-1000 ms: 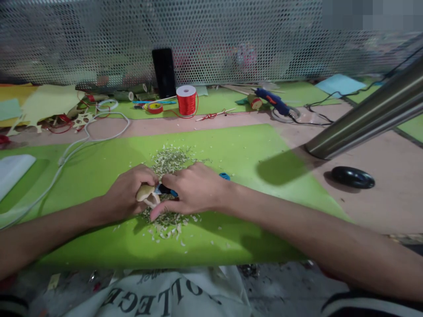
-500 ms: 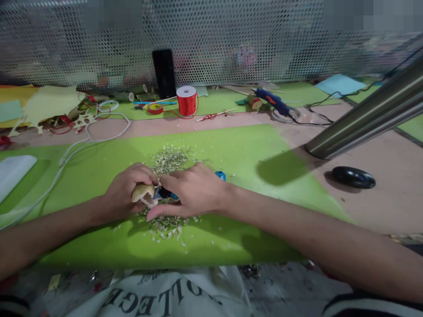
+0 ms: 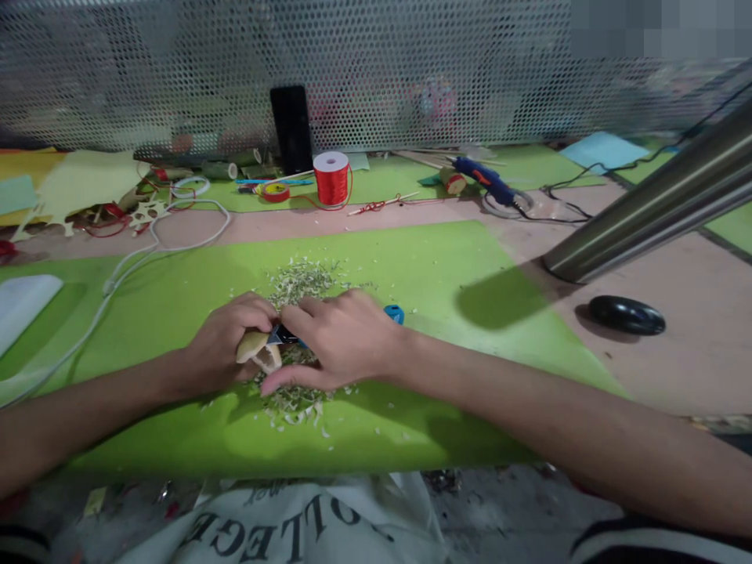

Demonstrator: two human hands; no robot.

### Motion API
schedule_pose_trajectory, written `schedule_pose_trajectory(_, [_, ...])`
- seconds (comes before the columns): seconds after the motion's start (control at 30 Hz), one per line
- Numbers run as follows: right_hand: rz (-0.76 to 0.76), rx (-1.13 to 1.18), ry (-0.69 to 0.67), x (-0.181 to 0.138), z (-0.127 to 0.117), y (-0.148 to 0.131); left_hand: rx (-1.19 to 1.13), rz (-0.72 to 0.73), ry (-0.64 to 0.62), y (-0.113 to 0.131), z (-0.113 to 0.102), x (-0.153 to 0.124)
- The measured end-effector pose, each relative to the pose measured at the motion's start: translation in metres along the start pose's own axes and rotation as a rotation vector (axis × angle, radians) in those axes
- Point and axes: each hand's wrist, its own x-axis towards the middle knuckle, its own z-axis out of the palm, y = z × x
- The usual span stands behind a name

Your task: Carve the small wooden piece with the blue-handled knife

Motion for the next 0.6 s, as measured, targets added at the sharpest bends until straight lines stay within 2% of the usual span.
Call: schedule_pose_trajectory(0.6, [0.014, 0.175, -0.130, 0.0025, -0.0011, 0.0059, -0.016, -0.013, -0.029, 0.0004, 0.0001, 0.0002])
